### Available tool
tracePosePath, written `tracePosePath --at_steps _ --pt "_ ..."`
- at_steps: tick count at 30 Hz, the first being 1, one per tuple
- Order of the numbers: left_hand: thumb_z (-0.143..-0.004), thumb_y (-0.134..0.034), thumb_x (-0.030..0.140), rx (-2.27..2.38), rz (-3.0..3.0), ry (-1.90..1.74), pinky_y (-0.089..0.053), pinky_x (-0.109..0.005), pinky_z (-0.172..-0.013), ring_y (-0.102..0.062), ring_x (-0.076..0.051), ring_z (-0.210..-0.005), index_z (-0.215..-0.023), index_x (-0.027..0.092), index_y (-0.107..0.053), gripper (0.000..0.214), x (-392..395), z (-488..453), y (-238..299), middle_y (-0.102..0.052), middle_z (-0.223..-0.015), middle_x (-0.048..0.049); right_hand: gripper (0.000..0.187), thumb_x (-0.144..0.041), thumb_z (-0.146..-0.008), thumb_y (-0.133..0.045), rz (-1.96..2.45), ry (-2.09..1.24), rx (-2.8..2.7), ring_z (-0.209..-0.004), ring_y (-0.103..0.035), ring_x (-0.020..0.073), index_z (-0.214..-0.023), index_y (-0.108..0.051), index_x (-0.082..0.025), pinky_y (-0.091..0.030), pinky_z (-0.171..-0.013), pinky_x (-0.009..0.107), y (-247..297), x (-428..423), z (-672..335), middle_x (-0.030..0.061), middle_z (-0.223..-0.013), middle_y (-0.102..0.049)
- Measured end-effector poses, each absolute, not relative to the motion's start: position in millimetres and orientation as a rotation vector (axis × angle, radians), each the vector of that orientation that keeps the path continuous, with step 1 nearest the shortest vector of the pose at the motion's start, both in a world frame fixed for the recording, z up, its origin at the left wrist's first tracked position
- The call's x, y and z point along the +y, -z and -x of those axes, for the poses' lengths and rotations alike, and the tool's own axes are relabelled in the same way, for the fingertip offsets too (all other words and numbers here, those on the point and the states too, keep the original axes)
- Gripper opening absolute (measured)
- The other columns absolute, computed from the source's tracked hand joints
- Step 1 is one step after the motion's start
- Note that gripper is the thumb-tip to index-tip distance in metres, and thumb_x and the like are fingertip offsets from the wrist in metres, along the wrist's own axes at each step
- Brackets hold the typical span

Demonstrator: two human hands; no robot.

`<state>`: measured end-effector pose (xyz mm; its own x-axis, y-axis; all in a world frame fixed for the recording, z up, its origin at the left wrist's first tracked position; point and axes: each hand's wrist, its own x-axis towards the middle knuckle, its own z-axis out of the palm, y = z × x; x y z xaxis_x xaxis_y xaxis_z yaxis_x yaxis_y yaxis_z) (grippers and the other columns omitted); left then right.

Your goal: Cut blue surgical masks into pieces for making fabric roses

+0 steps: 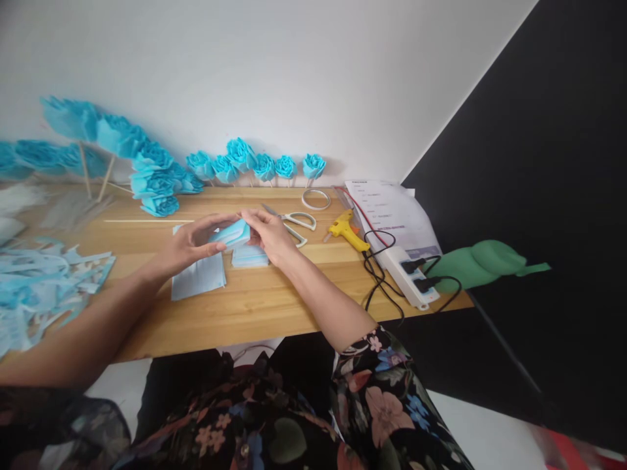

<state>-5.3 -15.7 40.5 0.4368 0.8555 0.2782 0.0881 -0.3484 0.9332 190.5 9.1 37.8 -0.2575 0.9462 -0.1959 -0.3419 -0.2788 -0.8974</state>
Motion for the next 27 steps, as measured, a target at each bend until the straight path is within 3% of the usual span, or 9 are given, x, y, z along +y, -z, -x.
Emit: tracePosePath --at_steps 10,15,19,24,27 --pt "-0.078 -0.074 0.065 0.916 -1.749 -0.91 -0.041 -0.05 -0.114 -0.053 -0.04 -0.136 -0.135 0.02 -0.067 0.073 -18 7 -46 -0.066 -0.14 -0.0146 0.047 -0.05 -0.069 -0.086 0.892 -1.648 -0.974 -0.066 -0.054 0.0111 -0.105 -0.074 -0.023 -0.047 -0.06 0.024 -33 9 -189 -0.0036 -0.074 -0.061" --pt "-0.076 -0.072 0.068 0.948 -1.765 -0.854 -0.052 -0.036 -0.082 -0.066 -0.031 -0.096 -0.108 0.015 -0.075 0.062 -19 7 -46 -0.074 -0.102 -0.01 0.047 -0.048 -0.064 -0.089 0.837 -1.656 -0.966 -0.065 -0.053 0.0101 -0.101 -0.075 -0.023 -0.046 -0.061 0.023 -36 7 -187 -0.0043 -0.075 -0.063" --pt "-0.075 -0.078 0.059 1.033 -1.672 -0.926 -0.048 -0.03 -0.069 -0.063 -0.023 -0.08 -0.091 0.016 -0.074 0.047 -16 9 -42 -0.07 -0.087 -0.0053 0.046 -0.045 -0.063 -0.089 0.851 -1.654 -1.004 -0.066 -0.054 0.0101 -0.102 -0.076 -0.023 -0.046 -0.061 0.022 -38 5 -189 -0.0037 -0.076 -0.065" --pt "-0.068 -0.085 0.045 1.091 -1.276 -1.193 -0.053 -0.029 -0.066 -0.063 -0.019 -0.072 -0.101 0.016 -0.071 0.046 -8 9 -34 -0.07 -0.083 -0.0033 0.048 -0.047 -0.068 -0.086 0.921 -1.607 -1.116 -0.071 -0.059 0.0117 -0.108 -0.075 -0.022 -0.05 -0.062 0.023 -35 8 -192 -0.0006 -0.088 -0.071" --pt "-0.068 -0.085 0.042 1.071 -1.211 -1.331 -0.056 -0.032 -0.072 -0.068 -0.021 -0.082 -0.112 0.017 -0.07 0.053 -5 9 -35 -0.074 -0.094 -0.0056 0.05 -0.051 -0.069 -0.085 0.948 -1.642 -1.261 -0.066 -0.058 0.0114 -0.108 -0.075 -0.02 -0.05 -0.058 0.023 -35 6 -193 -0.0017 -0.078 -0.068"
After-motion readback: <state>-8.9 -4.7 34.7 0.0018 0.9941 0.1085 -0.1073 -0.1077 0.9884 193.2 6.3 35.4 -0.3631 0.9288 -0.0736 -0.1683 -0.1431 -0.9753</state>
